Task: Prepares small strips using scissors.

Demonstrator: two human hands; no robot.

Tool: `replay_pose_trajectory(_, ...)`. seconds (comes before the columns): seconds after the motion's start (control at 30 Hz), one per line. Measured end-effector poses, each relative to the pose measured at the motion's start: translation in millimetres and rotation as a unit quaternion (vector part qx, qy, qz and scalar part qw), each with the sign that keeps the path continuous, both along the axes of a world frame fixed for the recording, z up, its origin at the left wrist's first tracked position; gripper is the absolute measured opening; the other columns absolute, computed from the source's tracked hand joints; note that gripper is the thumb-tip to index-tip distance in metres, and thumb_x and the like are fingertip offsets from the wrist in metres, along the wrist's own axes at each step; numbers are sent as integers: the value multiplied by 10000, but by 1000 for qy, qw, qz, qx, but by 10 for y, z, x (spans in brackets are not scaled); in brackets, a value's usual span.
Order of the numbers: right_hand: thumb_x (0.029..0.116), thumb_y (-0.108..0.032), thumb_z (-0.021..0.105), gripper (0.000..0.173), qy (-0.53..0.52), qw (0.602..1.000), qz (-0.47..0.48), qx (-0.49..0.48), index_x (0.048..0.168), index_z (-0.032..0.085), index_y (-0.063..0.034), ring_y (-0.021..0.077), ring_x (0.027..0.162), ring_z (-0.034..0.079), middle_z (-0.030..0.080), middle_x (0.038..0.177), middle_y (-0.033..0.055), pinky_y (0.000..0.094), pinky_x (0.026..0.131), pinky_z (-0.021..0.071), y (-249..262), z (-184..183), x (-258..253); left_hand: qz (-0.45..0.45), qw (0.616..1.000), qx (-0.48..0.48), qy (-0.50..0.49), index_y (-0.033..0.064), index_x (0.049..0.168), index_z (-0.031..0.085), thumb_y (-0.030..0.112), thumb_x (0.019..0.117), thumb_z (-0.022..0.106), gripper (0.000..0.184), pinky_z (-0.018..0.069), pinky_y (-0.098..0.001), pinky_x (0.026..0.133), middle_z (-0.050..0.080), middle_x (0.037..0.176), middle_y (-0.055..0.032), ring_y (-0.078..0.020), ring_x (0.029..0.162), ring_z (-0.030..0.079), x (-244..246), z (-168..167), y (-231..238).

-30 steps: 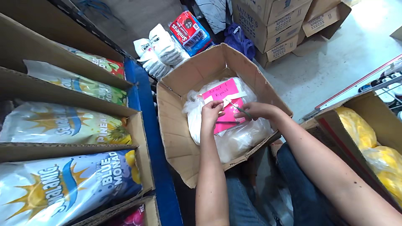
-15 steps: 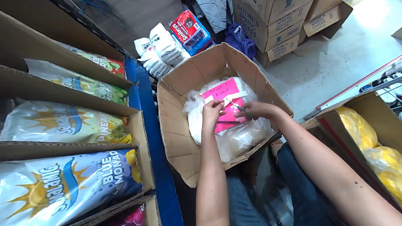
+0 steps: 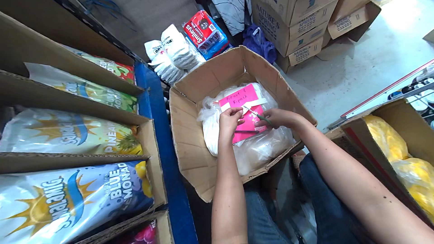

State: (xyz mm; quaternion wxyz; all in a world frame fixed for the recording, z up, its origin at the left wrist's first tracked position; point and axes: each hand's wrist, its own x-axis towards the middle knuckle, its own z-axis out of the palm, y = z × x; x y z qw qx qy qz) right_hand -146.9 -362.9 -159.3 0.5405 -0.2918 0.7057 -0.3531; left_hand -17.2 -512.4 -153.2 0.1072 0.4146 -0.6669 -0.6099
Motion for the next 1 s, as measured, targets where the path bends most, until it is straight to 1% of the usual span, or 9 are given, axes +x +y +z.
replay_pose_trajectory(0.2,986,-299,696,321,-11,1000,-6,-3,1089,630,-3,19,554,454,538,671,-31,191,546,382,4,-6,1,-2,1000,0,-2,-29,1177,643,42,998,636,193,579,-304,733,659,1063,-131,-136,797,666,3,-8,-5)
replay_pose_trajectory(0.4,994,-385,671,381,-10,1000,12,13,1080,631,-15,36,597,472,553,699,-23,212,585,395,-5,20,12,22,1000,-5,6,-25,1173,642,39,996,637,189,575,-294,720,652,1036,-120,-124,776,654,24,-26,-38)
replay_pose_trajectory(0.47,997,-397,662,399,-8,1000,20,21,1115,626,-18,38,608,469,558,710,-22,218,589,391,-7,23,16,34,999,-9,7,-29,1184,639,44,1001,632,198,575,-292,724,654,1047,-129,-128,781,658,20,-12,-29)
replay_pose_trajectory(0.53,993,-405,666,407,-9,1000,20,19,1117,624,-20,35,602,467,560,707,-23,217,585,389,-9,8,14,40,999,-14,11,-31,1189,639,49,1004,629,202,575,-295,722,657,1051,-133,-133,787,661,11,-9,-21)
replay_pose_trajectory(0.7,997,-412,658,406,-11,1000,24,17,1116,624,-25,38,606,470,557,705,-23,218,593,394,-4,23,19,25,999,-11,16,-16,1171,650,49,1000,636,184,578,-302,725,661,1041,-124,-137,786,663,-2,-18,-1)
replay_pose_trajectory(0.77,998,-414,655,405,-7,1000,26,16,1097,622,-23,37,605,474,557,701,-21,217,593,393,-3,24,19,19,1000,-7,17,-17,1167,650,42,996,639,181,576,-300,724,659,1040,-121,-134,783,660,-5,-22,1)
replay_pose_trajectory(0.83,999,-403,657,409,-9,1000,23,15,1104,623,-9,43,611,472,554,707,-13,222,600,396,-2,38,23,13,1000,-7,18,-17,1169,645,37,998,633,180,575,-299,719,652,1034,-116,-124,775,650,-5,-29,-1)
replay_pose_trajectory(1.0,1002,-382,659,376,-19,1000,18,7,1071,624,-14,26,570,449,532,669,-30,201,562,370,2,33,20,0,1000,-8,9,-26,1178,639,42,1002,630,190,576,-305,731,652,1056,-128,-134,793,658,-18,-20,21)
